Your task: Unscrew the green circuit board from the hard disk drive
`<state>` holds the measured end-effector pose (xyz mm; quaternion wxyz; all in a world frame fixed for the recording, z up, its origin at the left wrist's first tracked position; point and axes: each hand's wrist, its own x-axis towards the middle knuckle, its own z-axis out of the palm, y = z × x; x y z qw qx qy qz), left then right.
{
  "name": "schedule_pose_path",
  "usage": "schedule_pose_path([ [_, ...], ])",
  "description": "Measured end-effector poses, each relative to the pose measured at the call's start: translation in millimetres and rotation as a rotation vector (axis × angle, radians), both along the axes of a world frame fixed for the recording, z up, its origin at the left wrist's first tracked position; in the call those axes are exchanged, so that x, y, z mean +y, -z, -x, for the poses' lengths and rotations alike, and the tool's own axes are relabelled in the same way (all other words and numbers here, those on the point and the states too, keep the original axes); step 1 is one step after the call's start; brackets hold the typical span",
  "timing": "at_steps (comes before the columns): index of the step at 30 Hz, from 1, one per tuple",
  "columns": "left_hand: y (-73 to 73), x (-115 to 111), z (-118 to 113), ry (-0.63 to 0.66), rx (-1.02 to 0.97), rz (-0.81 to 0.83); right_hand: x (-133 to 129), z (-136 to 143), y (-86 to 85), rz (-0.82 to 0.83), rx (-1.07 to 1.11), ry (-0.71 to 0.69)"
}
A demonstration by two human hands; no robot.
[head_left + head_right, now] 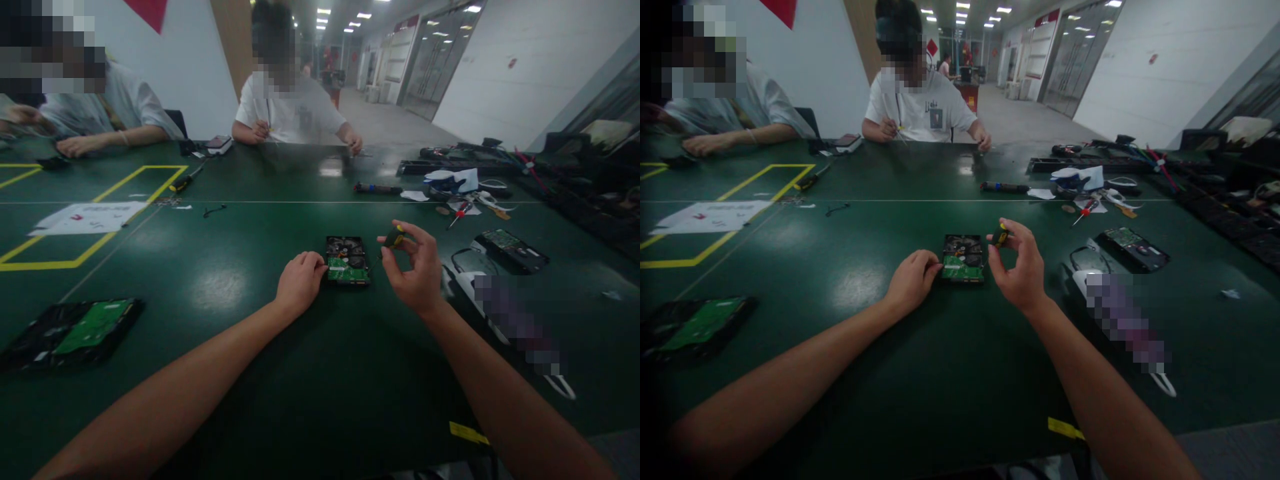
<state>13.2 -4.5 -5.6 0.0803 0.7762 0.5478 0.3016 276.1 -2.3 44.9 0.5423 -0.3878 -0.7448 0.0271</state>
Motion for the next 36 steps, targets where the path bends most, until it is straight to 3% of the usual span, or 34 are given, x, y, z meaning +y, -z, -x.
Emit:
schedule_pose_path([
  [7,0.9,-0.4,0.1,0.027,-0.01,-0.005,-0.3,-1.9,-4.7,-0.072,-0.077,0.045],
  [14,0.2,-2.2,-0.6,0.083,-0.055,-0.029,0.5,-0.7,-2.6,-0.01,-0.044,-0.002],
  [19,-2.4,-4.3,-1.4,0.104,-0.046,-0.072,-0.7,-1.5,-5.4,-0.072,-0.068,0.061],
  [25,-7.1,-7.4,-2.8,0.18,-0.007,-0.107,-2.8,0.3,-6.9,-0.036,-0.062,-0.004],
  [36,-1.3,-5.9,-1.0,0.298,0.041,-0.188,-2.9,0.9,-9.2,-0.106,-0.102,0.019],
])
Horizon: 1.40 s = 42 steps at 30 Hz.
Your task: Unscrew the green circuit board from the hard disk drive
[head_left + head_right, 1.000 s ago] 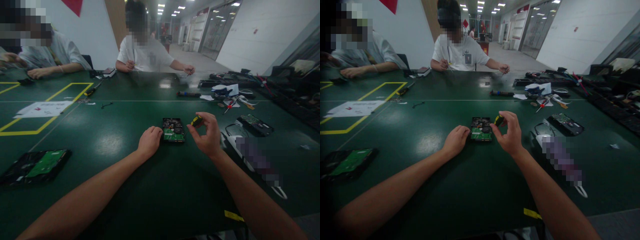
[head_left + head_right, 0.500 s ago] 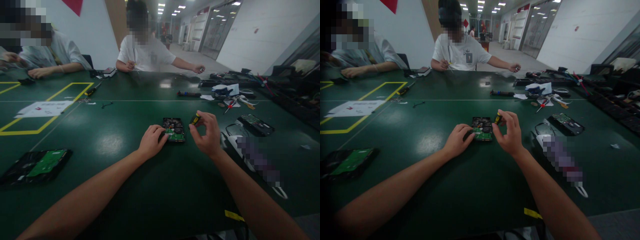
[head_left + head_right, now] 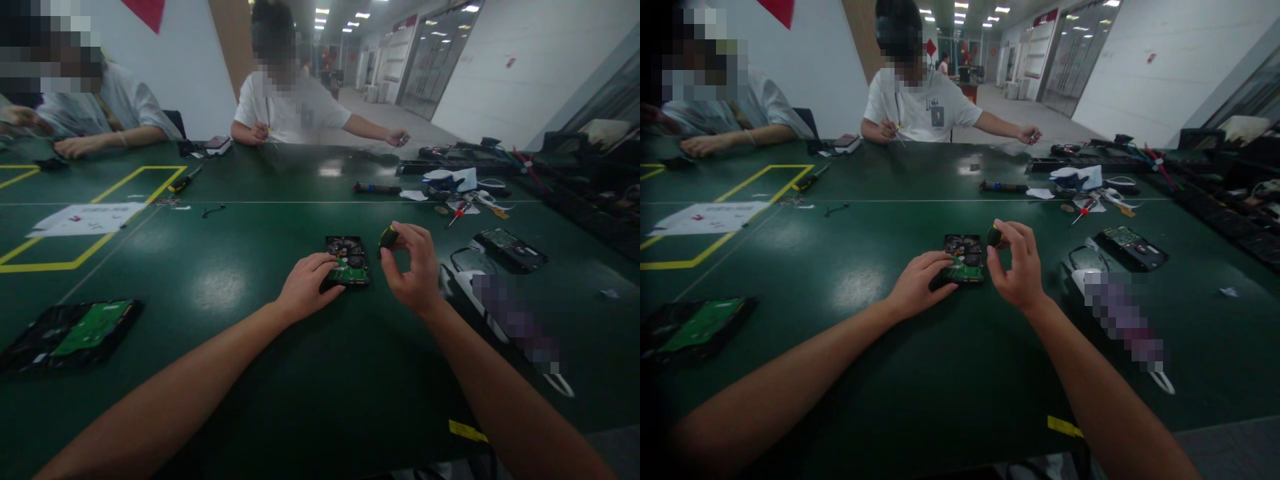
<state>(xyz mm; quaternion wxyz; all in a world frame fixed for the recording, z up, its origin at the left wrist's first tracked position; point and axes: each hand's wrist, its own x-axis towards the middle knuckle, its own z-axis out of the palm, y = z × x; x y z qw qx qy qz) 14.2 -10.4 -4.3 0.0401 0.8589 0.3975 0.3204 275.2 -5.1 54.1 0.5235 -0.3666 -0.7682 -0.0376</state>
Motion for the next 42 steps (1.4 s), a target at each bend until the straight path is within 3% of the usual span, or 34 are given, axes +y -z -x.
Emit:
schedule_pose_path([
  [4,1.0,0.2,0.8,0.02,0.024,0.001,2.5,-0.5,3.8,0.063,0.096,-0.081],
  [11,1.8,1.0,1.6,0.025,0.032,0.013,2.2,-1.6,3.5,0.014,0.038,-0.017],
  [18,1.8,0.9,0.9,0.028,0.02,0.013,2.3,0.8,7.7,0.102,0.135,-0.092],
  [24,4.6,2.3,1.1,0.026,0.016,0.006,3.2,-2.1,6.1,0.009,0.056,0.002],
  [30,4.8,2.2,0.9,0.023,0.008,0.023,4.6,-2.3,7.2,0.062,0.136,-0.076],
  [38,2.6,0.6,1.0,0.014,0.001,0.028,-2.1,0.3,-0.3,-0.051,0.036,0.006],
  [42,2.0,0.5,0.9,0.012,0.001,0.02,0.4,0.3,3.2,0.007,0.094,-0.044],
])
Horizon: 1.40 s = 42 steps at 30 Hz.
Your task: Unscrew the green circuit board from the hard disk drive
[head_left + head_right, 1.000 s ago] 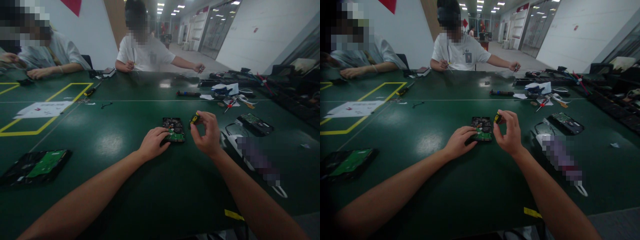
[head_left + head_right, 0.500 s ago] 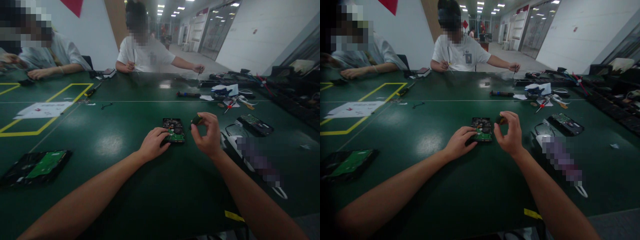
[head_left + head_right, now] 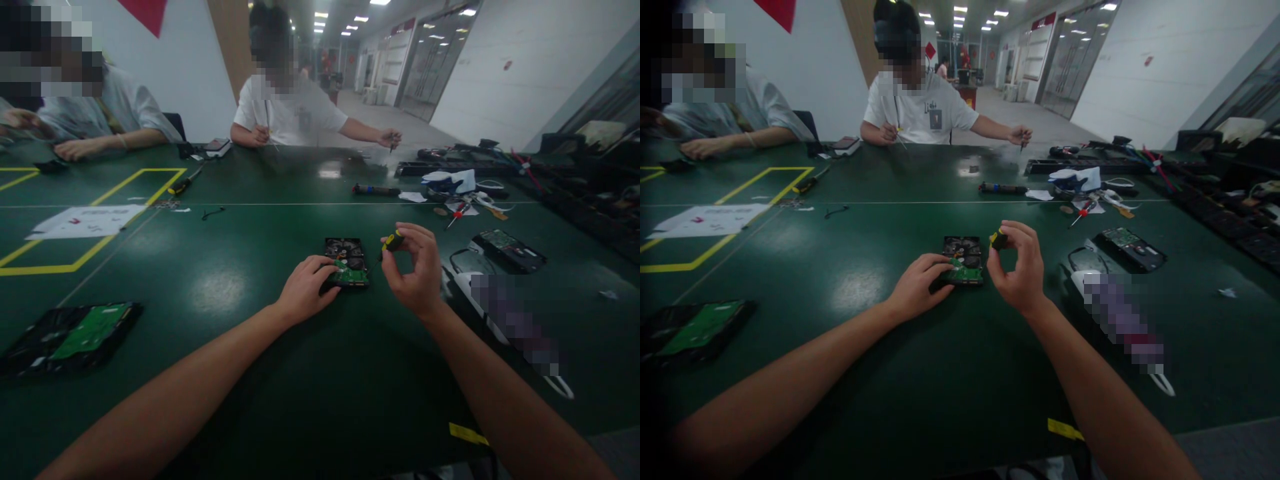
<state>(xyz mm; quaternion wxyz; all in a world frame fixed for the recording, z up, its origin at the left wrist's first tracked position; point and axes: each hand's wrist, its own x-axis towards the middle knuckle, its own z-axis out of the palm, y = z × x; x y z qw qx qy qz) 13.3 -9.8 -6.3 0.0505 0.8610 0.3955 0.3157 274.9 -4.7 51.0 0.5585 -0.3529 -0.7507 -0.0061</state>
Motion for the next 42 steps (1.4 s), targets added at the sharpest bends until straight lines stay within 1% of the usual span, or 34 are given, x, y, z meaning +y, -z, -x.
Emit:
schedule_pose_path([
  [3,-0.1,0.0,-0.1,-0.002,-0.006,-0.001,3.2,-1.0,3.8,0.037,0.06,-0.025],
  [9,-0.4,0.0,-0.3,-0.01,0.003,0.006,0.9,-2.3,-1.1,-0.036,-0.048,0.084],
  [11,0.5,0.5,-0.2,-0.01,0.003,0.003,0.4,-1.7,-1.8,-0.048,-0.043,0.1],
  [13,1.6,1.0,-0.1,-0.01,0.0,-0.002,1.2,-0.9,-0.3,-0.041,0.008,0.077],
  [15,2.5,1.3,0.0,-0.009,0.004,-0.006,2.5,0.0,2.2,-0.015,0.068,0.01],
  [17,2.8,1.2,0.0,-0.012,0.01,-0.008,3.0,0.6,4.1,0.012,0.094,-0.048],
  [18,2.7,1.1,-0.1,-0.013,0.01,-0.01,2.8,0.7,4.4,0.023,0.089,-0.054],
  [21,2.4,0.7,-0.1,-0.012,0.002,-0.012,1.0,0.7,2.7,0.023,0.015,-0.003],
  [24,2.4,0.8,-0.1,-0.01,0.007,-0.003,-0.1,0.0,-0.2,-0.038,-0.057,0.076],
  [26,2.7,0.9,-0.1,-0.011,0.004,0.0,0.3,-0.8,-0.7,-0.073,-0.06,0.111],
  [28,3.1,1.0,-0.1,-0.013,-0.003,0.003,1.0,-1.4,-0.1,-0.059,-0.04,0.087],
  [31,3.4,1.1,0.0,-0.01,-0.007,0.003,1.4,-1.5,1.2,0.023,-0.019,-0.011],
  [32,3.3,1.1,0.0,-0.009,-0.007,0.002,1.3,-1.4,1.3,0.034,-0.019,-0.024],
  [34,2.9,1.0,0.1,-0.009,-0.004,0.005,1.0,-0.9,0.7,0.008,-0.023,0.012],
  [37,2.0,0.6,0.4,-0.016,0.006,0.015,1.0,-0.4,-0.3,-0.059,-0.016,0.125],
  [38,1.8,0.5,0.5,-0.016,0.008,0.016,1.0,-0.3,-0.4,-0.066,-0.013,0.144],
  [40,1.7,0.5,0.6,-0.012,0.008,0.015,1.0,0.0,0.2,-0.048,-0.012,0.12],
  [42,1.8,0.8,0.6,-0.009,0.005,0.012,1.0,0.3,1.6,-0.006,-0.013,0.042],
])
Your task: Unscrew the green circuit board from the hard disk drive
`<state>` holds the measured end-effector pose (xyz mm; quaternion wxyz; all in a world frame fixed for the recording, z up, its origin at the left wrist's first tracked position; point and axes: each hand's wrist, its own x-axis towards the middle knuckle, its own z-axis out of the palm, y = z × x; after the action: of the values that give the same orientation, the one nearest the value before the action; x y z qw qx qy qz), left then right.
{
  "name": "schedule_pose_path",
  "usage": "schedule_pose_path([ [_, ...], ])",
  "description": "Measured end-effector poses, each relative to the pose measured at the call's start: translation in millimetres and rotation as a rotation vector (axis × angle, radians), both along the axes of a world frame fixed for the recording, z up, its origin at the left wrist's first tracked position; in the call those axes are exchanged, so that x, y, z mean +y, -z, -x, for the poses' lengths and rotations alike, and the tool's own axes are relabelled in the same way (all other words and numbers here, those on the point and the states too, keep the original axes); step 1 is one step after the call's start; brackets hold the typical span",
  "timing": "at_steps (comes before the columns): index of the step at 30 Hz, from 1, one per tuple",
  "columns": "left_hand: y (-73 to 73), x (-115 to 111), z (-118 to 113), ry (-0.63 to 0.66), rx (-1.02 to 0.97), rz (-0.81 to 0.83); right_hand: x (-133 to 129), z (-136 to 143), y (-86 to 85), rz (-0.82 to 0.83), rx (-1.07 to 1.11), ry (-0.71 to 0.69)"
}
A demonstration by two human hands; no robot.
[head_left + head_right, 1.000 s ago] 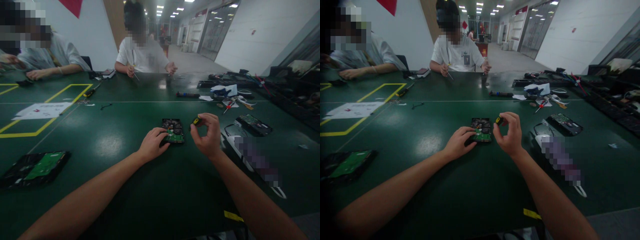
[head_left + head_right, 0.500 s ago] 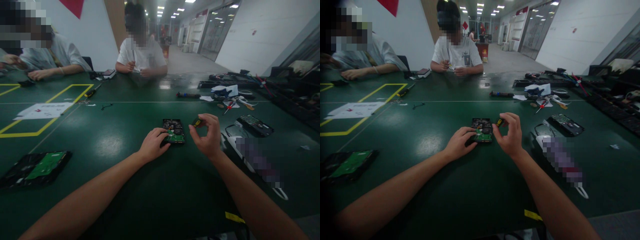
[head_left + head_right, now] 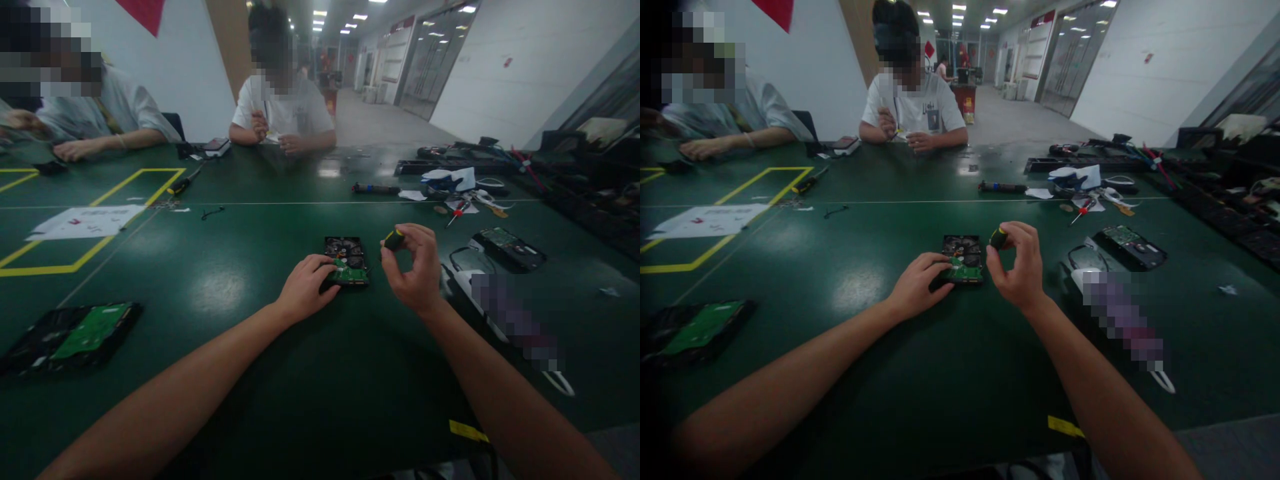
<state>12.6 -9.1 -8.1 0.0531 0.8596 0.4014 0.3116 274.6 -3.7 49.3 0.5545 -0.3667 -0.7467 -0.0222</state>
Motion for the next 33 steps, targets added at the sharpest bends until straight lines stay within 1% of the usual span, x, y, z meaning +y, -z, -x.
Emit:
schedule_pose_path([
  [2,0.3,0.3,-0.1,-0.002,-0.002,-0.004,0.2,0.0,1.5,0.037,0.015,-0.063],
  [3,0.5,0.5,-0.1,-0.002,-0.002,-0.007,0.3,-0.1,1.9,0.045,0.025,-0.07],
  [9,0.8,0.4,-0.3,0.001,-0.002,-0.011,-0.7,-0.3,-2.2,-0.012,-0.016,0.021],
  [11,0.7,0.3,-0.4,0.003,-0.005,-0.011,-0.8,0.8,-2.3,-0.002,-0.019,-0.003],
  [14,0.2,0.1,-0.7,0.002,-0.003,-0.008,1.3,2.3,1.3,0.033,0.061,-0.066],
  [17,-0.7,-0.2,-1.0,-0.001,0.007,-0.004,3.2,2.0,3.9,0.02,0.103,-0.042],
  [21,-1.5,-0.5,-1.1,-0.001,0.002,-0.007,0.3,0.5,-0.4,0.027,0.007,-0.014],
  [24,-0.8,-0.1,-0.8,0.001,-0.002,-0.01,-1.5,0.3,-2.6,-0.003,-0.05,0.032],
  [26,0.0,0.3,-0.7,0.006,-0.001,-0.008,-0.4,0.1,-1.3,-0.021,-0.027,0.033],
  [29,0.9,0.7,-0.6,0.001,0.0,-0.006,2.3,-0.7,1.6,-0.014,0.046,-0.017],
  [31,1.0,0.7,-0.7,-0.002,-0.004,-0.009,2.8,-1.3,1.6,-0.008,0.029,-0.027],
  [33,0.6,0.5,-0.9,0.001,-0.008,-0.014,1.8,-1.6,-0.2,-0.018,-0.033,0.01],
])
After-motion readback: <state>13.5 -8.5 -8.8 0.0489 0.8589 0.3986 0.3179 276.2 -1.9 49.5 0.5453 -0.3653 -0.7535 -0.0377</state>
